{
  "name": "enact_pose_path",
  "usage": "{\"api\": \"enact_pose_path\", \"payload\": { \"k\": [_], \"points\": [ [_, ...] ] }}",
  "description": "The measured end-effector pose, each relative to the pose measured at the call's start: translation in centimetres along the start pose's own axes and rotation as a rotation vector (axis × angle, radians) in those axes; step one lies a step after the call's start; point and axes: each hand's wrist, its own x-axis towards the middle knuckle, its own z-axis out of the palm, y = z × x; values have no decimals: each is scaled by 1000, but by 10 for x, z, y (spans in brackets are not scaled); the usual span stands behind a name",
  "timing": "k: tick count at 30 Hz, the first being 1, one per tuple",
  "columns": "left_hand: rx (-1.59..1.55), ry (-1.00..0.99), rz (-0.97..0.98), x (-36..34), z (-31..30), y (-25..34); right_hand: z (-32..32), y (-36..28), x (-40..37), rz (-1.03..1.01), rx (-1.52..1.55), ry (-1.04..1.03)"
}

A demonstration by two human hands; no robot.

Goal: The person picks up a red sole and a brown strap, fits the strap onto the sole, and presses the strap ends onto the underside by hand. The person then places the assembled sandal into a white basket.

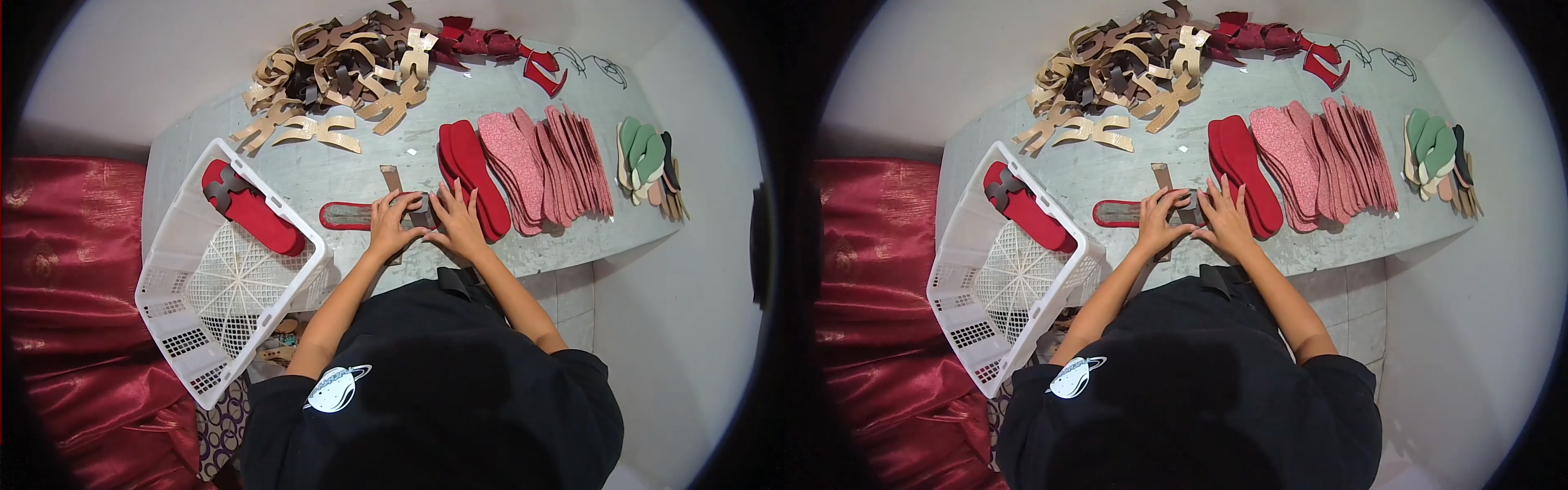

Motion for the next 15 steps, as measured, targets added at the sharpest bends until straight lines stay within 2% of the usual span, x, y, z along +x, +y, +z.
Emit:
{"api": "enact_pose_path", "payload": {
  "k": [3, 15],
  "points": [
    [-16, 4, 0, 0, 0, 0, -7, 0, 8, 15, -49, -107],
    [1, 5, 15, -2, 2, -1, -1, 8, 14, -69, -80, -175]
  ]
}}
